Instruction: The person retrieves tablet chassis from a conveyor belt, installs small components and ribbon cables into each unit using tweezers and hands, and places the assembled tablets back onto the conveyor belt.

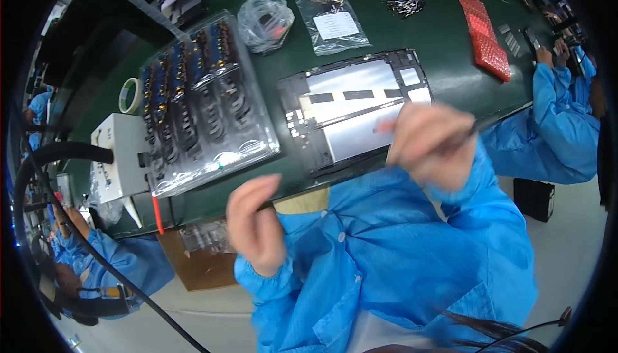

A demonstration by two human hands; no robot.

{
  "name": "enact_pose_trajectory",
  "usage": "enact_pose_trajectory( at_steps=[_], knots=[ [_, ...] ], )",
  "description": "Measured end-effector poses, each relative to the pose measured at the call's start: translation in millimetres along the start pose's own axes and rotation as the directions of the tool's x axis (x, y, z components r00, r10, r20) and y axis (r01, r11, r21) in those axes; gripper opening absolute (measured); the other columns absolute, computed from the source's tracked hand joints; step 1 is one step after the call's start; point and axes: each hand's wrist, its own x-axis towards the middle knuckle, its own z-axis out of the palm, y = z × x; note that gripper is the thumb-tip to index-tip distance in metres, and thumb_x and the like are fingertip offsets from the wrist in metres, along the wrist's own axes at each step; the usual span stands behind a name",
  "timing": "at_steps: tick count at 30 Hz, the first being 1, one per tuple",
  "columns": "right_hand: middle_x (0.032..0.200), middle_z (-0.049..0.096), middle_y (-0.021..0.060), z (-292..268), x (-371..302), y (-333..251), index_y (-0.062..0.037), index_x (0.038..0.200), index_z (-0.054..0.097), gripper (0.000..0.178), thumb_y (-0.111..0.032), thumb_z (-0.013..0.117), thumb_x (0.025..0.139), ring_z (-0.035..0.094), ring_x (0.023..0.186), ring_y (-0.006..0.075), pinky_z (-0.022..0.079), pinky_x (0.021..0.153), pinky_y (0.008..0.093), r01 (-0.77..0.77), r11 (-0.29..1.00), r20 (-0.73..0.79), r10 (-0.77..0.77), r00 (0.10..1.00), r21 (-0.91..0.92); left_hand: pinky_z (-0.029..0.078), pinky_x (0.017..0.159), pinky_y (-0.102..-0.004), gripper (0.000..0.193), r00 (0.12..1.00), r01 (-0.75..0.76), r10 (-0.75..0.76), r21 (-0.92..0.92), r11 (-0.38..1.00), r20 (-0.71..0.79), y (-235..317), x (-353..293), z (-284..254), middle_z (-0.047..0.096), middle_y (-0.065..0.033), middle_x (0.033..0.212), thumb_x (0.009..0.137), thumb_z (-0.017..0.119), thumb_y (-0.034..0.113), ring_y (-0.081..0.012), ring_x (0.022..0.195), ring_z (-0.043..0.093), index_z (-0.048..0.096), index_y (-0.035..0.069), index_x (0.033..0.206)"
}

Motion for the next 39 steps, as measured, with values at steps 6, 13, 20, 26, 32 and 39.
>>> enact_pose_trajectory(
  at_steps=[6,13,20,26,32,39],
  knots=[
    [0.092,0.057,0.0096,-73.1,57.3,49.8,0.0035,0.094,0.06,0.017,0.002,0.057,0.078,0.055,0.088,0.016,0.044,0.081,0.0271,-0.264,0.874,-0.104,0.242,0.965,-0.408,0.043,0.085,-0.0355,0.04,0.933,-0.195,0.044,0.397,0.897,0.358,3.8,95.8,90.8,0.052,-0.0171,0.108,0.073,0.057,0.007,-0.0291,0.099,0.052,0.049,-0.003,0.111],
    [0.091,0.056,0.0088,-95.0,43.0,92.2,0.0038,0.095,0.06,0.017,0.002,0.058,0.078,0.056,0.084,0.0145,0.046,0.075,0.0241,-0.405,0.863,-0.157,0.374,0.914,-0.301,0.036,0.092,-0.0435,0.041,0.947,-0.192,0.007,0.55,0.813,0.32,-46.7,126.6,127.4,0.052,-0.0159,0.109,0.075,0.057,0.013,-0.0312,0.103,0.049,0.049,-0.002,0.112],
    [0.085,0.061,0.0095,-94.2,44.1,96.8,-0.0023,0.092,0.064,0.016,-0.005,0.062,0.075,0.059,0.072,0.0178,0.049,0.063,0.0257,-0.316,0.821,-0.143,0.282,0.949,-0.476,0.036,0.092,-0.0438,0.043,0.928,-0.128,-0.084,0.523,0.843,0.363,-47.4,128.4,124.0,0.051,-0.0135,0.107,0.074,0.057,0.011,-0.03,0.1,0.049,0.047,-0.001,0.114],
    [0.084,0.06,0.009,-91.0,45.8,94.4,-0.0033,0.09,0.063,0.018,-0.003,0.062,0.073,0.059,0.071,0.0194,0.049,0.062,0.0263,-0.251,0.774,-0.105,0.235,0.966,-0.581,0.035,0.092,-0.0446,0.044,0.923,-0.151,-0.078,0.539,0.829,0.377,-47.4,127.3,123.5,0.049,-0.0138,0.108,0.075,0.057,0.012,-0.0302,0.101,0.048,0.048,0.002,0.116],
    [0.084,0.06,0.0093,-89.7,46.2,91.4,-0.0028,0.09,0.063,0.018,-0.002,0.061,0.072,0.059,0.071,0.0196,0.05,0.063,0.0265,-0.259,0.774,-0.103,0.246,0.964,-0.577,0.034,0.092,-0.0453,0.044,0.913,-0.182,-0.071,0.559,0.809,0.401,-47.9,126.2,123.2,0.048,-0.0143,0.109,0.075,0.058,0.013,-0.0307,0.102,0.046,0.049,0.005,0.117],
    [0.084,0.06,0.0102,-90.9,45.5,91.4,-0.0026,0.09,0.063,0.018,-0.001,0.061,0.072,0.06,0.073,0.0202,0.049,0.064,0.0264,-0.27,0.782,-0.115,0.25,0.961,-0.562,0.032,0.095,-0.0448,0.056,0.926,-0.098,-0.112,0.518,0.849,0.359,-48.8,125.2,123.3,0.047,-0.0168,0.112,0.075,0.059,0.014,-0.032,0.106,0.044,0.036,-0.004,0.123]
  ],
)
